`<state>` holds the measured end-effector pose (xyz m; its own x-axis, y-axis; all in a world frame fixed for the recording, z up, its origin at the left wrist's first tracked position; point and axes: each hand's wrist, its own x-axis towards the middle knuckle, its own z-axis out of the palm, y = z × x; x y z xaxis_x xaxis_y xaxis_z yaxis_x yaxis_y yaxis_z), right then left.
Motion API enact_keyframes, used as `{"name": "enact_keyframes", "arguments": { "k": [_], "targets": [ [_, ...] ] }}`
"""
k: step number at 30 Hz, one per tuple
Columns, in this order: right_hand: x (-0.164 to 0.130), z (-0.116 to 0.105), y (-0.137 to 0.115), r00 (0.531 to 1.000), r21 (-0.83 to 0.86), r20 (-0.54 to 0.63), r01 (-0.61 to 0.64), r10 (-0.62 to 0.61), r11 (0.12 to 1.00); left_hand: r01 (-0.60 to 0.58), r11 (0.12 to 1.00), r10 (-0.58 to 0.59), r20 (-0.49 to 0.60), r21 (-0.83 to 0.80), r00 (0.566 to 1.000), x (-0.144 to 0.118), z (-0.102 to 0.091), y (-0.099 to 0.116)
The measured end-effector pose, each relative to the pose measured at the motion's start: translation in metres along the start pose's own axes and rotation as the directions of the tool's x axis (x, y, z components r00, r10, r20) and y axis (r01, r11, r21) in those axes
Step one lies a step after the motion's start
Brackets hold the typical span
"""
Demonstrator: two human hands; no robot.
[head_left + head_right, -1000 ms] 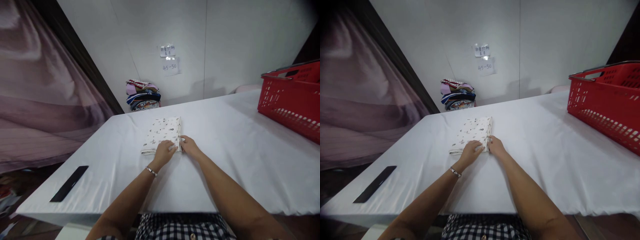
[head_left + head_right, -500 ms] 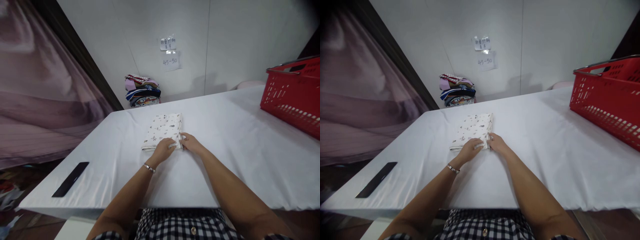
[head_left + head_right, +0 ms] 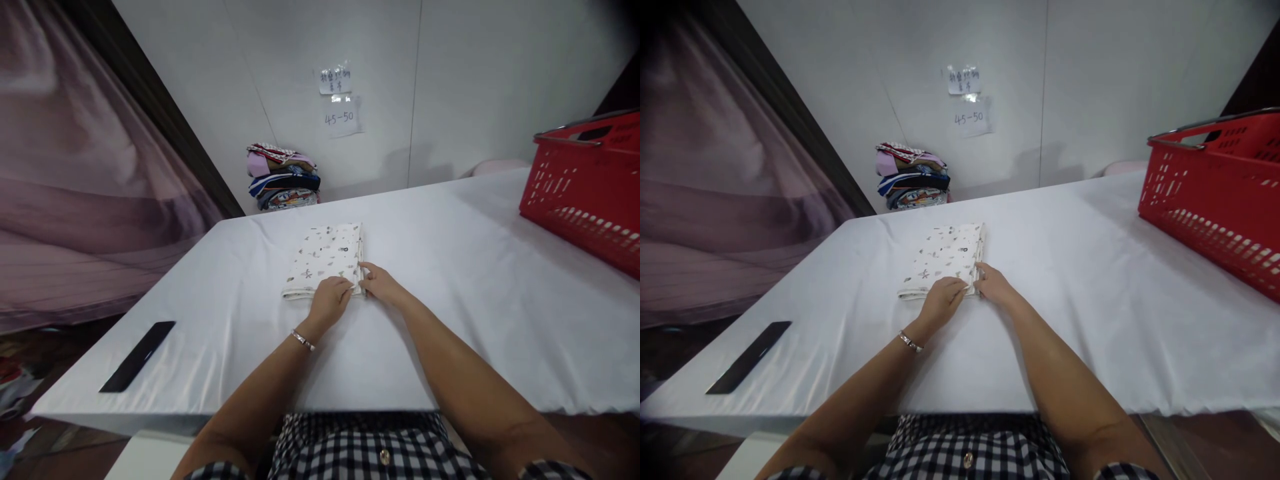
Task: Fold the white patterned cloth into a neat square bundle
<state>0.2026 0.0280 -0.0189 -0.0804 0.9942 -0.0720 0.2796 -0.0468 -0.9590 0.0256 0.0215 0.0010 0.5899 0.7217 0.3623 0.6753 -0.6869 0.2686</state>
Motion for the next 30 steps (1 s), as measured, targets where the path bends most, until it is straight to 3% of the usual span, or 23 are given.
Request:
{"name": "enact_keyframes", "arguments": {
  "k": [5, 13, 18, 22, 30],
  "targets": [
    [0.000, 0.000, 0.000, 1.000, -0.005, 0.012, -0.012, 0.012, 1.000, -0.015, 1.000, 0.014, -0.038, -0.015, 0.999, 0.002, 0.001, -0.001],
    [0.002, -0.001, 0.001, 1.000, 0.007, 0.017, -0.021, 0.021, 1.000, -0.022, 1.000, 0.022, 0.049, 0.000, 0.999, 0.006, -0.005, 0.001],
    [0.002, -0.001, 0.000, 1.000, 0.003, 0.015, -0.021, 0.021, 1.000, -0.020, 0.995, 0.017, 0.037, 0.099, 0.999, 0.007, -0.002, 0.005],
    [0.001, -0.001, -0.003, 1.000, -0.004, 0.010, -0.017, 0.017, 1.000, 0.022, 0.989, -0.017, -0.040, 0.148, 0.999, 0.005, 0.003, 0.010],
    [0.001, -0.002, -0.002, 0.999, 0.052, 0.025, -0.040, 0.039, 0.998, -0.053, 0.987, 0.061, -0.055, 0.149, 0.997, -0.004, 0.013, 0.009]
  ]
}}
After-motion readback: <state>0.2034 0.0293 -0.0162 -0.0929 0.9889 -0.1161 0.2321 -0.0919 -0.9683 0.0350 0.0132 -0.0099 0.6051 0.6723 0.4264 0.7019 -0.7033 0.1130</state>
